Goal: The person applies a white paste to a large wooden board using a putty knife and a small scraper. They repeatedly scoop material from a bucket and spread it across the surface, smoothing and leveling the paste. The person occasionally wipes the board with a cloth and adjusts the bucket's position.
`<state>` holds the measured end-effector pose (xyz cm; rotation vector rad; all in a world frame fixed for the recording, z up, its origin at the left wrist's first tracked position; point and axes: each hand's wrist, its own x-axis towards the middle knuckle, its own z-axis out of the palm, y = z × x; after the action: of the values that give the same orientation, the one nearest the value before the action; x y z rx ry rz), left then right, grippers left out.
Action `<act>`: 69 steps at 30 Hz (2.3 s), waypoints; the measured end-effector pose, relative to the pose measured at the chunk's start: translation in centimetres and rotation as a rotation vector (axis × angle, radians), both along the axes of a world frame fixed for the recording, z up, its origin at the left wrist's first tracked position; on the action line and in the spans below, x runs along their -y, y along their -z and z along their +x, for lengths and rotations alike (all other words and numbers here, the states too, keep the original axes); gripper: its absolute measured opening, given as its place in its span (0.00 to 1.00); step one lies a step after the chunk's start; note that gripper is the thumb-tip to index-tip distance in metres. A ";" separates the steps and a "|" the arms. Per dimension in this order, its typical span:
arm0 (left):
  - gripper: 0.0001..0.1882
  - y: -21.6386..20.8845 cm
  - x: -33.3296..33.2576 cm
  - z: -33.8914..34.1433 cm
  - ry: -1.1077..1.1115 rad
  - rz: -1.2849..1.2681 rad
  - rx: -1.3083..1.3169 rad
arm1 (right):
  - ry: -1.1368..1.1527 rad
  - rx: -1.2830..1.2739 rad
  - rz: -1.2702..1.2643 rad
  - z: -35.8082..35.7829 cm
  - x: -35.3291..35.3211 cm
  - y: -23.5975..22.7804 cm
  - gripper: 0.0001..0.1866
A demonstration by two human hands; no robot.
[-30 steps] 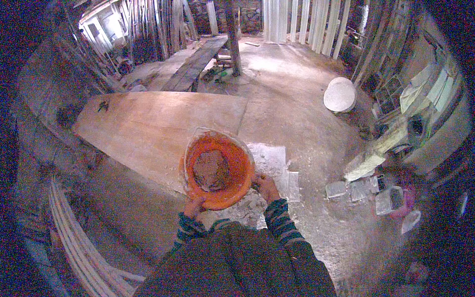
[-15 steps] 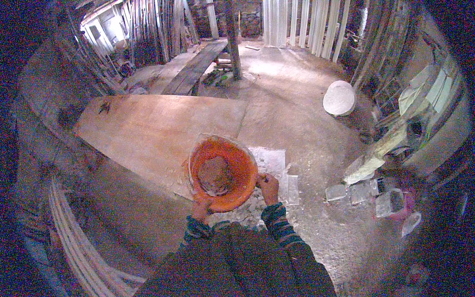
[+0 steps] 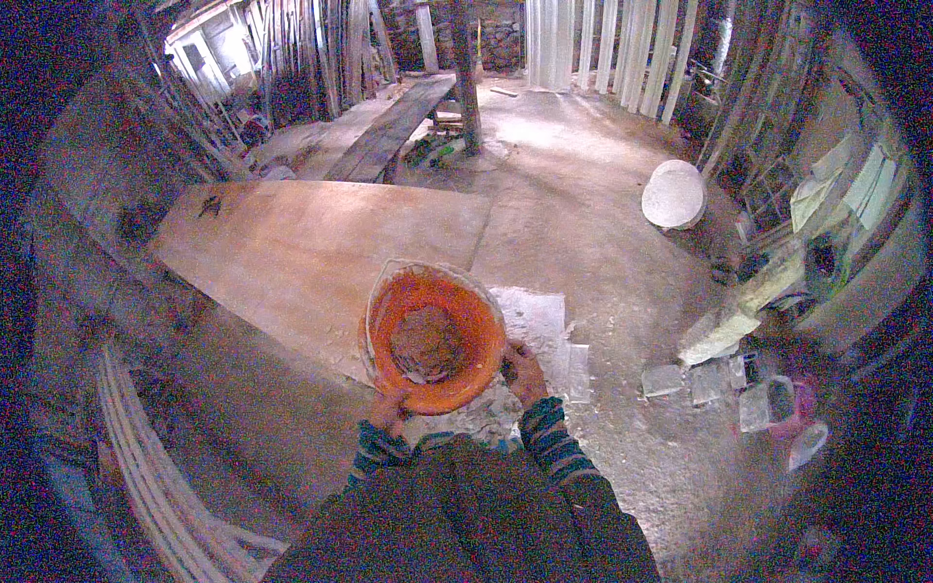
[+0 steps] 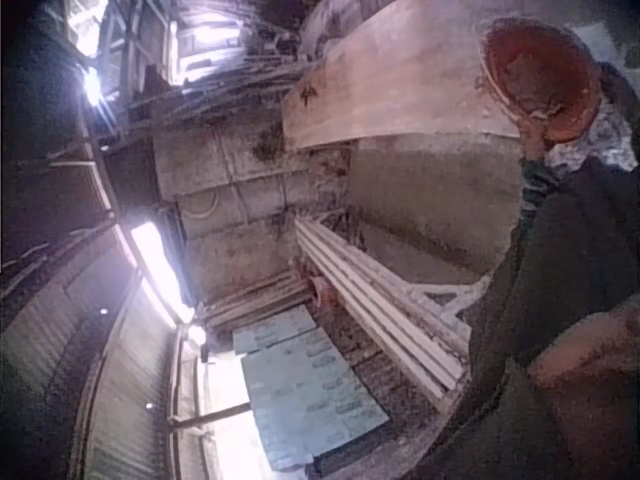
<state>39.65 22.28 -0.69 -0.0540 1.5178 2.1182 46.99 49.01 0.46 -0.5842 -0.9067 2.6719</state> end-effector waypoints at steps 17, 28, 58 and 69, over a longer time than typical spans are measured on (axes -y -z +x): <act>0.22 -3.9 -0.6 0.7 -0.039 0.131 0.047 | -0.108 0.066 0.365 0.0 -0.2 -2.6 0.07; 0.21 -2.6 -1.2 0.4 -0.034 0.060 0.108 | -0.079 0.073 0.242 0.0 -0.5 -1.0 0.06; 0.27 3.0 -1.6 -0.8 0.065 -0.302 -0.486 | -0.232 -0.496 1.344 -11.3 7.7 -5.4 0.14; 0.21 1.1 -2.1 1.2 0.007 -0.195 -0.209 | -0.250 0.026 0.062 -10.5 10.7 -10.9 0.11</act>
<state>40.82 24.41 -1.77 0.1058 1.8404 2.0148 36.53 38.30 11.38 -0.5231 -1.1336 2.8477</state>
